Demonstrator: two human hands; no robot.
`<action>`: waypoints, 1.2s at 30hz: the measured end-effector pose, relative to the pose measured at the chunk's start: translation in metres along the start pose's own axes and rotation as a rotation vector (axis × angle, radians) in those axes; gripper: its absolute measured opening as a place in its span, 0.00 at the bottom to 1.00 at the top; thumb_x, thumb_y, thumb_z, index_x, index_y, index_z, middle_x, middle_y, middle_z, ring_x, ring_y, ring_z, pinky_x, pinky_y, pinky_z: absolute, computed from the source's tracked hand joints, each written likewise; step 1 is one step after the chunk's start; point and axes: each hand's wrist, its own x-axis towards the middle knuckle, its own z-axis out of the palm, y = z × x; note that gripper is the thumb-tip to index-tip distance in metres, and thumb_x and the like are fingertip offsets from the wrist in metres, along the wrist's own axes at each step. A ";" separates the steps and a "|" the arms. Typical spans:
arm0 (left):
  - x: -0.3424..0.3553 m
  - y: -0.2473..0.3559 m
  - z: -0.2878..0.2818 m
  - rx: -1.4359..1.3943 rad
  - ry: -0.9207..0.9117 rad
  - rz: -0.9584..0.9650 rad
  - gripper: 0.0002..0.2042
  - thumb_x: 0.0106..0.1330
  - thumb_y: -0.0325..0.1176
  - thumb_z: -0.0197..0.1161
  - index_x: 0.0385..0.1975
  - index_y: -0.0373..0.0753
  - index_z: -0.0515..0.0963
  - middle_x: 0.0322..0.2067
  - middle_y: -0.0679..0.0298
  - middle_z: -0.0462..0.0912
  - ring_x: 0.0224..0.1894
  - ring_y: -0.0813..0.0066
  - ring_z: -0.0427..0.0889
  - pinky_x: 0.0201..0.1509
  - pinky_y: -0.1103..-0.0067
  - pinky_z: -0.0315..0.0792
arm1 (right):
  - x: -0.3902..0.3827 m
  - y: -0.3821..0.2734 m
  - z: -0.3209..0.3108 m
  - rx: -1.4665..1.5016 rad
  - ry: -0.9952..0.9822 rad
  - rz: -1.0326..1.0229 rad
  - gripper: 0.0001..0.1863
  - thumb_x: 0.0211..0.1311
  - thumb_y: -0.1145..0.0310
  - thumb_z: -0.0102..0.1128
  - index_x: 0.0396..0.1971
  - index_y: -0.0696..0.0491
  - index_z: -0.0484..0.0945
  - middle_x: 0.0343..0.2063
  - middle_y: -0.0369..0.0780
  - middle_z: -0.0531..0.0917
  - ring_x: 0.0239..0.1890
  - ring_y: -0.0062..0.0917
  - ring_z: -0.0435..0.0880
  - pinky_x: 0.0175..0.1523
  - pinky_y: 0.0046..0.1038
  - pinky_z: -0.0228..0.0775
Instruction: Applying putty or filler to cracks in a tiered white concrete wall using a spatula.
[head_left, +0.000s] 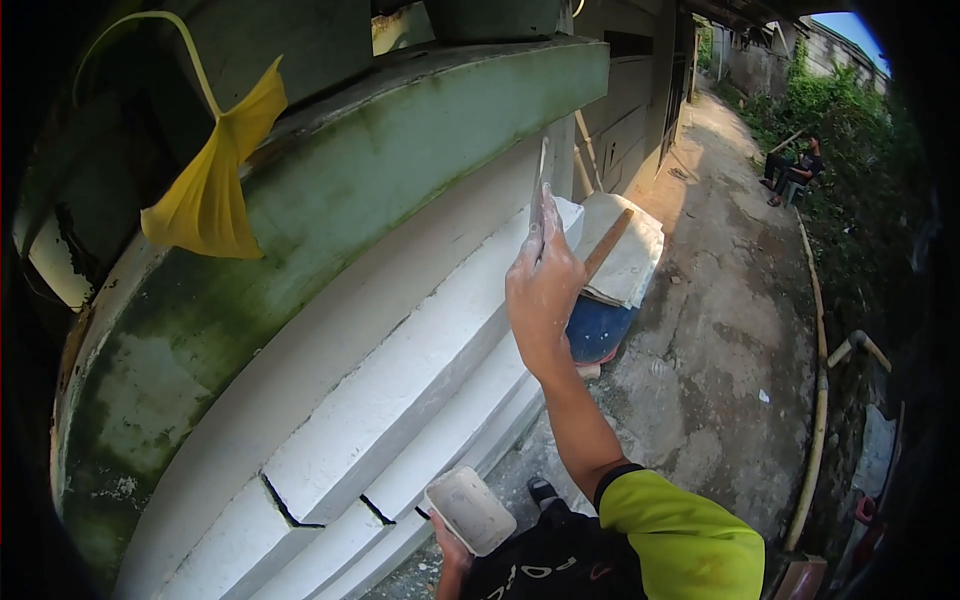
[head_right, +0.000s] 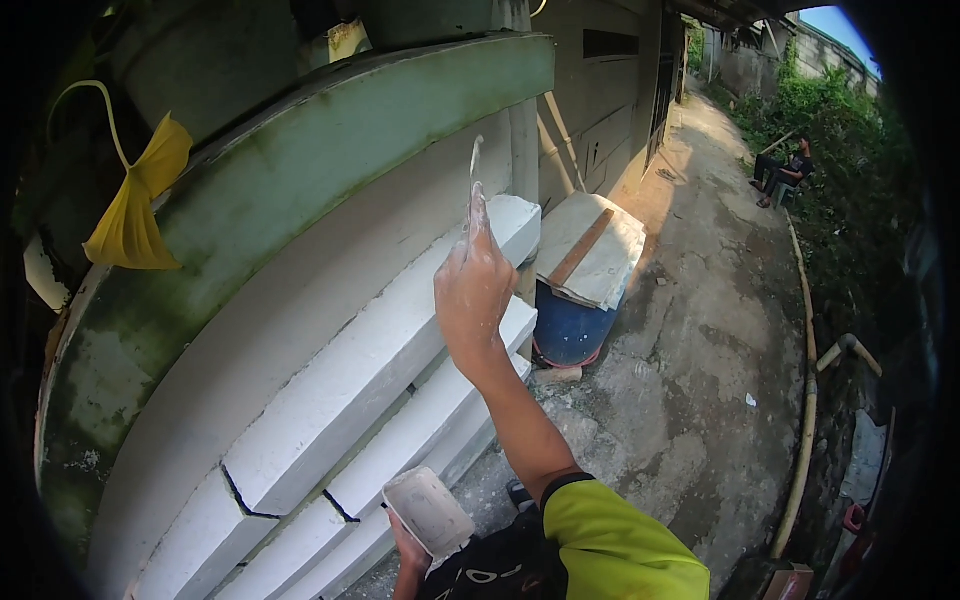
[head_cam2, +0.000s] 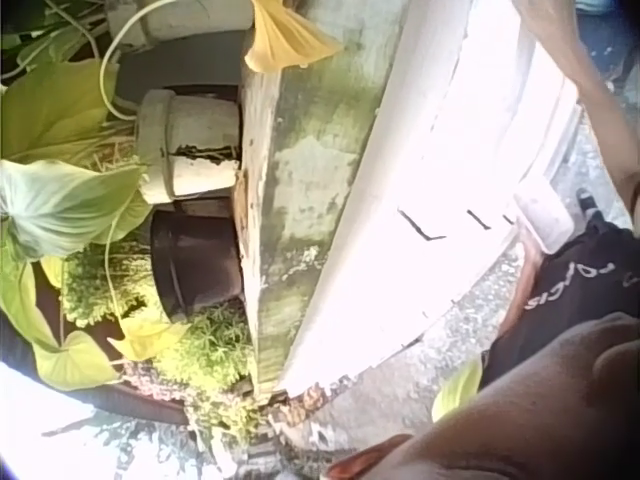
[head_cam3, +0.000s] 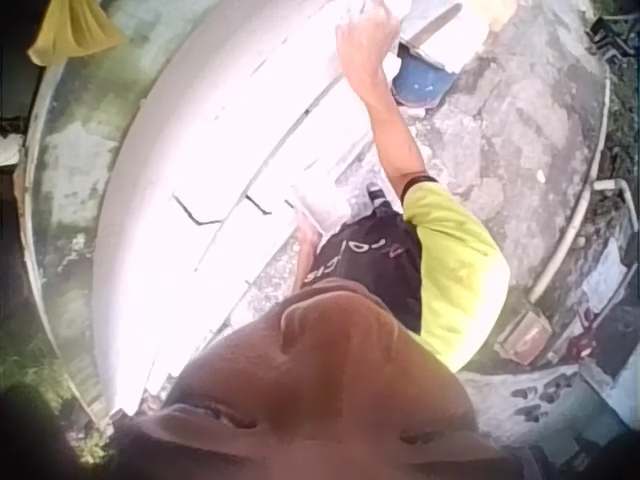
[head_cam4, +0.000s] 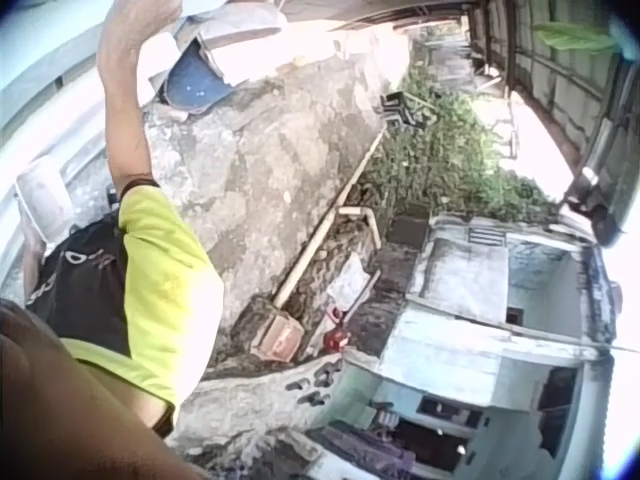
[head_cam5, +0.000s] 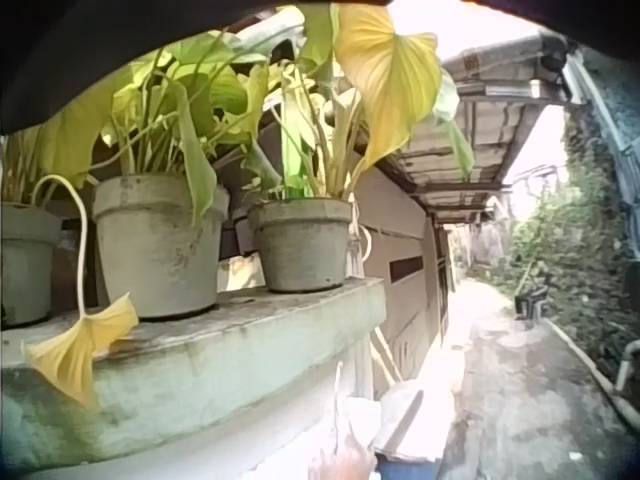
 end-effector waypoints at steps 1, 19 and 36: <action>0.001 -0.002 0.001 -0.001 -0.002 -0.001 0.36 0.69 0.64 0.29 0.67 0.42 0.55 0.62 0.57 0.66 0.61 0.56 0.69 0.65 0.62 0.63 | 0.013 0.007 0.002 -0.175 0.033 0.134 0.24 0.54 0.82 0.53 0.55 0.65 0.70 0.28 0.55 0.81 0.31 0.49 0.81 0.39 0.40 0.72; 0.002 0.000 0.002 0.050 0.007 0.040 0.36 0.69 0.65 0.30 0.67 0.42 0.56 0.62 0.57 0.66 0.62 0.57 0.68 0.65 0.62 0.62 | -0.019 -0.022 0.013 -0.150 -0.182 0.072 0.26 0.53 0.83 0.54 0.55 0.65 0.68 0.35 0.54 0.82 0.33 0.44 0.83 0.37 0.35 0.74; 0.004 -0.001 -0.001 0.037 0.010 0.000 0.37 0.69 0.65 0.30 0.67 0.41 0.56 0.62 0.56 0.66 0.61 0.56 0.68 0.66 0.63 0.61 | -0.024 -0.016 0.032 -0.142 -0.296 0.069 0.28 0.47 0.86 0.56 0.53 0.68 0.67 0.24 0.52 0.80 0.26 0.44 0.81 0.32 0.39 0.72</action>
